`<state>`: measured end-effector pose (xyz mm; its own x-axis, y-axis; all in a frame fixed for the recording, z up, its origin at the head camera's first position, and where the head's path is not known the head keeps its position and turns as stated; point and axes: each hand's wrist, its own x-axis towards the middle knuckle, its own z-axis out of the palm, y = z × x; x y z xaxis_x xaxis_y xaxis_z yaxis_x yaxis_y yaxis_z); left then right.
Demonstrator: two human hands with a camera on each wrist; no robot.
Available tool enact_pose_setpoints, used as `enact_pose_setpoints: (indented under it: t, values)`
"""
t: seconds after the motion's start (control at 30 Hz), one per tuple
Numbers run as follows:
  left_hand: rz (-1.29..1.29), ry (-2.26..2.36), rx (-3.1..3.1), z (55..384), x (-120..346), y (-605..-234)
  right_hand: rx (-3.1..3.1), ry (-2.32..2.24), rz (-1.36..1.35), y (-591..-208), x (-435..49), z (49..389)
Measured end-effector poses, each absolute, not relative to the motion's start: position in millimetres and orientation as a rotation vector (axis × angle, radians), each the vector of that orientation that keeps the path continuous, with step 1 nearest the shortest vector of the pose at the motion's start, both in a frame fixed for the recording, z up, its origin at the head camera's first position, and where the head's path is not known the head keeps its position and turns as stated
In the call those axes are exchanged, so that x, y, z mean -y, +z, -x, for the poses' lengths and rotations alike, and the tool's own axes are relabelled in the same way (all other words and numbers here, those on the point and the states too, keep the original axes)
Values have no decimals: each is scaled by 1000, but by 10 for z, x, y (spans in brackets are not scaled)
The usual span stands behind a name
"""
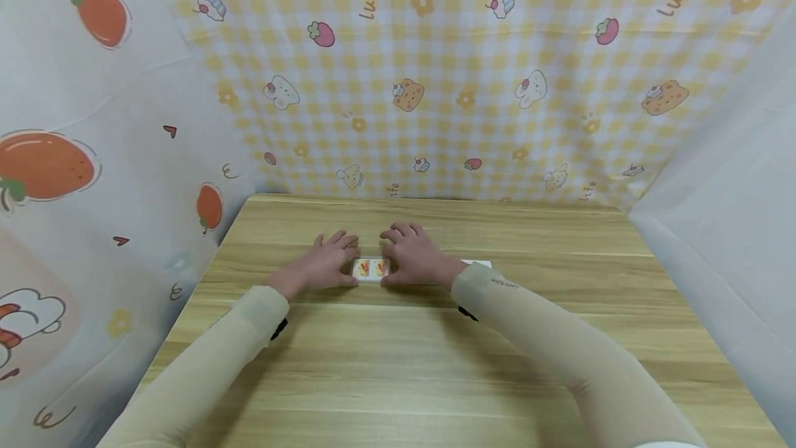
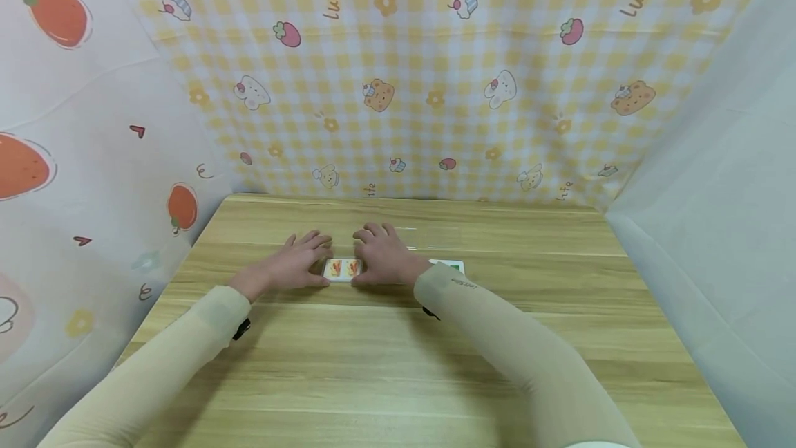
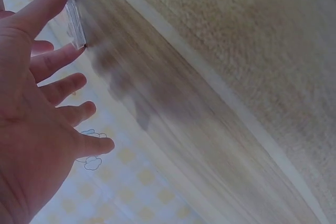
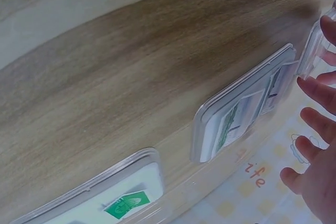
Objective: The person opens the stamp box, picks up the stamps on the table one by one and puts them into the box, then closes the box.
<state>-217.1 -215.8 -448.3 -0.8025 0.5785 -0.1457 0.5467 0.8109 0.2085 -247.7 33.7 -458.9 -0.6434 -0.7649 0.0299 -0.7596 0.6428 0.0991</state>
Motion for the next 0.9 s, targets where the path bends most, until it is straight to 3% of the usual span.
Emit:
enact_pose_setpoints:
  t: [0.9]
  values:
    - [-865, 325, -2787, 2188, 2158, -4519, 2877, -136, -1245, -4565, -305, 2465]
